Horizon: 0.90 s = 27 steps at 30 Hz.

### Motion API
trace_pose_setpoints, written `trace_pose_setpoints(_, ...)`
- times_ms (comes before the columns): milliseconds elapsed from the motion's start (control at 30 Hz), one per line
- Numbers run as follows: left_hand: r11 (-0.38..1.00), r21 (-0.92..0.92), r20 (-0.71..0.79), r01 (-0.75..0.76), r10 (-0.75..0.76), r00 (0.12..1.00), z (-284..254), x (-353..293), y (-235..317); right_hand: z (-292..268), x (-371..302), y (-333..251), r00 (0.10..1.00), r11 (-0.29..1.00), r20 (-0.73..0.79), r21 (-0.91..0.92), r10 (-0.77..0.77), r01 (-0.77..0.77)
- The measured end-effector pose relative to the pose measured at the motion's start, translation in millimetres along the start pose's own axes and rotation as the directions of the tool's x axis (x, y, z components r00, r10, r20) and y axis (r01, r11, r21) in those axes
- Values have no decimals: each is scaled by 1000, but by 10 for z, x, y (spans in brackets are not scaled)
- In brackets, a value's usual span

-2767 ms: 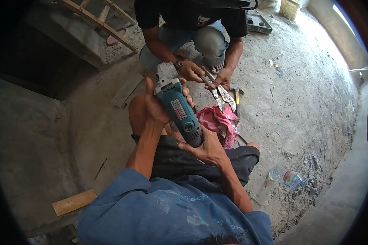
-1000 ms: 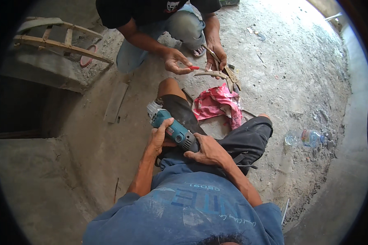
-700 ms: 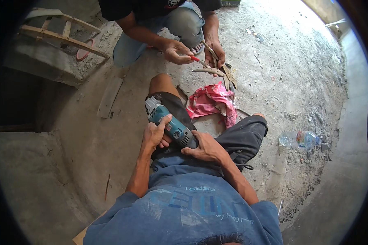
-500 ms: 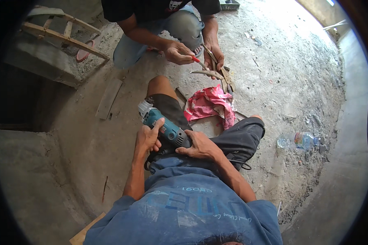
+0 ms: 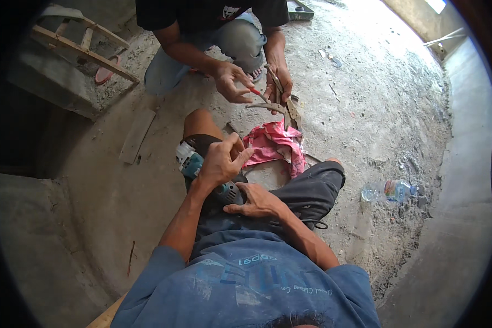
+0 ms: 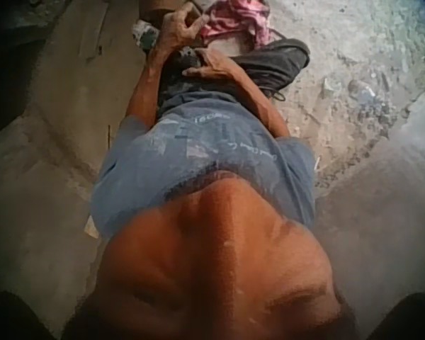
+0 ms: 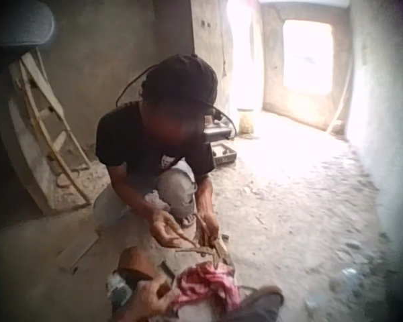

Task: The person holds an angle grinder and uses locking pliers to grip and turn the spindle nut while another person assists by holding the grinder body and a cloth.

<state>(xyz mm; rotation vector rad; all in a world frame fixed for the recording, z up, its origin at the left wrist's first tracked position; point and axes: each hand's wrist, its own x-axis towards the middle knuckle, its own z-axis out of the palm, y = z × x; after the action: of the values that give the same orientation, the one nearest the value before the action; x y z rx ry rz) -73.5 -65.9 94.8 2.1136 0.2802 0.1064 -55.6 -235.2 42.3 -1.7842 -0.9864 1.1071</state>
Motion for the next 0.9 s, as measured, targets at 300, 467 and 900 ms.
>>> trace_pose_setpoints(300, 947, 319, 66, 30, -54, 996, 243, -43, -365, 183, -122, 199, 973, 994, -216, -90, -76, 57)
trace_pose_setpoints(467, 897, 441, 120, 29, -91, 989, 238, -140, -437, 14, -256, 118, 981, 998, -193, 52, -33, 44)
trace_pose_setpoints(900, 921, 383, 114, 71, -124, 986, 243, -103, -483, -644, -87, 454, 868, 895, -430, 444, 247, -35)
